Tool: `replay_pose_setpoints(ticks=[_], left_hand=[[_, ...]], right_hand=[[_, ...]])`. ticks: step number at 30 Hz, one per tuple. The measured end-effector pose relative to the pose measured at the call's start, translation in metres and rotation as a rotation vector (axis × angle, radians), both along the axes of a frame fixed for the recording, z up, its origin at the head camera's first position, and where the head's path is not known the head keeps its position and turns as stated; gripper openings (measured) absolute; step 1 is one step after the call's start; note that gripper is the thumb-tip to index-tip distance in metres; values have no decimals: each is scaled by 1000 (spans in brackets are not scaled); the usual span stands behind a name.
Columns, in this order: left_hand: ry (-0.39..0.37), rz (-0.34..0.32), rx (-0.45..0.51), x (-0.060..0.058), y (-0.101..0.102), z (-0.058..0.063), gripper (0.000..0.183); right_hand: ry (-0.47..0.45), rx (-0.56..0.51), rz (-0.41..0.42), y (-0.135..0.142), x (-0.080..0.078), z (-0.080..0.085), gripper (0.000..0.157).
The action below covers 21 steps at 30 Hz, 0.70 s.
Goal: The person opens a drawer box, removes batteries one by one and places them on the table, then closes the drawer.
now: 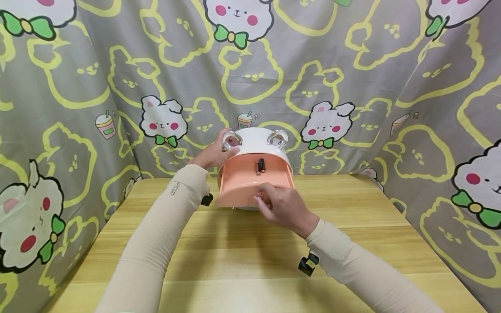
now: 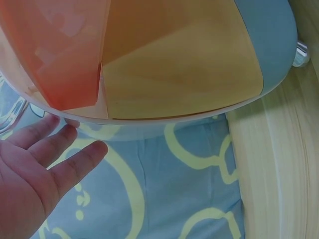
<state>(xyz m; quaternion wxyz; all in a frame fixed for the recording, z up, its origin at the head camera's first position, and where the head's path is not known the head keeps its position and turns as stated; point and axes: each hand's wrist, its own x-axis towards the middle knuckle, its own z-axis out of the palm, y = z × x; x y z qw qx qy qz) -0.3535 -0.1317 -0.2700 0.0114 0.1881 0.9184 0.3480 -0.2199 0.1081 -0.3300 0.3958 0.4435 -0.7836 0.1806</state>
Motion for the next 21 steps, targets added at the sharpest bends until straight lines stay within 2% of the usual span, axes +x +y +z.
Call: replay_pose_setpoints(ticks=[7, 14, 21], left_hand=[[0, 12, -8, 0, 0, -1, 83], [27, -7, 1, 0, -1, 0, 82], [4, 0, 12, 1, 0, 0, 83]], right_hand=[[-17, 18, 2, 2, 0, 6, 16], [4, 1, 18, 5, -1, 13, 13], [22, -7, 14, 6, -1, 21, 13]])
